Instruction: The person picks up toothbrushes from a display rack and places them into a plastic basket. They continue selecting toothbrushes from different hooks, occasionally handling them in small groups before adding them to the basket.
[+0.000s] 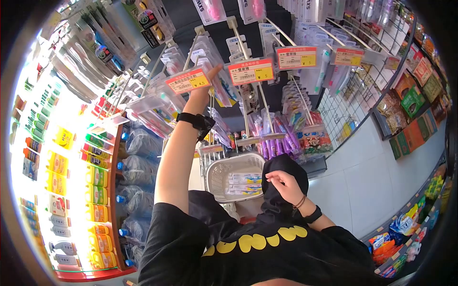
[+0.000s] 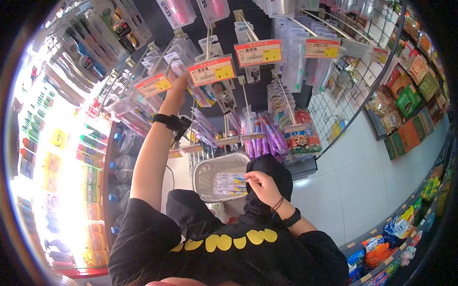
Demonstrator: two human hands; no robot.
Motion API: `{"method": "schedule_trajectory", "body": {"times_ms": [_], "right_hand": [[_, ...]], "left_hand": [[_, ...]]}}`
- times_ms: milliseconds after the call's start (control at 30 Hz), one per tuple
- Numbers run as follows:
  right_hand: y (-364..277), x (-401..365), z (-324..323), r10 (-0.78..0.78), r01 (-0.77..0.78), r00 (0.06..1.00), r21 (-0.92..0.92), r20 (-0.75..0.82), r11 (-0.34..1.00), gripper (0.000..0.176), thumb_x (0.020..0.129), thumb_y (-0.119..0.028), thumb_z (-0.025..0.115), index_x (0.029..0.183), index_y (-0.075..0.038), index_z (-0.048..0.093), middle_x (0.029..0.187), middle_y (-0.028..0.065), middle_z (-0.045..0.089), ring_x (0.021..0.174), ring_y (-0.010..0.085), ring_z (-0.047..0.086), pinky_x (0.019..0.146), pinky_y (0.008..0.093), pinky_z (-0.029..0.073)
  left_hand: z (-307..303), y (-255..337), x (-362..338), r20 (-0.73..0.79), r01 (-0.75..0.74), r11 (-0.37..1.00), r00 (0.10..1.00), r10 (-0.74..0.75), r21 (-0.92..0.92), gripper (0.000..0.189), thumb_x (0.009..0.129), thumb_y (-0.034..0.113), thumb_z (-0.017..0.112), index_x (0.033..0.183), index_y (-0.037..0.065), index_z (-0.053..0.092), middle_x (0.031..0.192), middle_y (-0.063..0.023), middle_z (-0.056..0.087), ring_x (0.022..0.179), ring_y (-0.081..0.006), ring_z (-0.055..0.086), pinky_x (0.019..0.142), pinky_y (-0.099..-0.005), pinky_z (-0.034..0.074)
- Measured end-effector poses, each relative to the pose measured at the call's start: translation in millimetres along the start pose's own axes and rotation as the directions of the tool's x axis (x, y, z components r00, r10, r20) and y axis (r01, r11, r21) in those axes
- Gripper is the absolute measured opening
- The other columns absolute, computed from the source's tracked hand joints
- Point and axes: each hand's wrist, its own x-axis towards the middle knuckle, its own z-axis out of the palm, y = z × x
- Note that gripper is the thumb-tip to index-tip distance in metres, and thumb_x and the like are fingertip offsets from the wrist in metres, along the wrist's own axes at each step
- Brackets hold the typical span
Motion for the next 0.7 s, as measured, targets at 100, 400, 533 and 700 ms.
{"method": "schedule_trajectory", "body": {"times_ms": [100, 400, 533, 700], "right_hand": [[-9, -2, 5, -0.038, 0.038, 0.999, -0.015, -0.002, 0.999, 0.018, 0.093, -0.009, 0.052, 0.104, 0.002, 0.059, 0.098, 0.0087, 0.066, 0.09, 0.0153, 0.064, 0.08, 0.0265, 0.048], [-16, -26, 14, -0.015, 0.015, 1.0, -0.013, 0.022, 1.0, 0.017, 0.091, -0.007, 0.051, 0.103, 0.003, 0.06, 0.097, 0.009, 0.066, 0.089, 0.0149, 0.064, 0.079, 0.0253, 0.049], [-10, -29, 21, 0.0, 0.0, 1.0, -0.013, 0.026, 1.0, 0.018, 0.09, -0.007, 0.053, 0.103, 0.002, 0.061, 0.097, 0.0102, 0.066, 0.085, 0.0154, 0.064, 0.077, 0.0273, 0.05], [-17, -21, 34, 0.003, -0.002, 0.999, -0.019, 0.054, 1.0, 0.019, 0.089, -0.007, 0.053, 0.104, 0.002, 0.061, 0.098, 0.0106, 0.066, 0.087, 0.0155, 0.064, 0.078, 0.0272, 0.05]], "left_hand": [[0, -3, -8, -0.024, -0.068, 0.991, 0.998, 0.066, -0.116, 0.04, 0.079, 0.014, 0.065, 0.114, 0.005, 0.048, 0.102, -0.0054, 0.057, 0.093, -0.0158, 0.056, 0.077, -0.0299, 0.046], [-14, 20, -48, 0.014, -0.067, 0.996, 0.998, 0.068, -0.051, 0.022, 0.076, 0.011, 0.074, 0.089, 0.005, 0.057, 0.076, -0.0011, 0.059, 0.064, -0.0109, 0.058, 0.055, -0.0245, 0.045], [-14, 39, -80, 0.014, -0.138, 0.99, 0.99, 0.139, -0.008, 0.029, 0.074, 0.011, 0.075, 0.094, 0.004, 0.056, 0.074, -0.0019, 0.058, 0.064, -0.0109, 0.057, 0.055, -0.0252, 0.045], [-15, 43, -89, -0.076, -0.214, 0.975, 0.973, 0.218, 0.065, 0.037, 0.074, 0.011, 0.074, 0.102, 0.002, 0.052, 0.08, -0.0045, 0.059, 0.068, -0.0123, 0.058, 0.06, -0.0272, 0.048]]}}
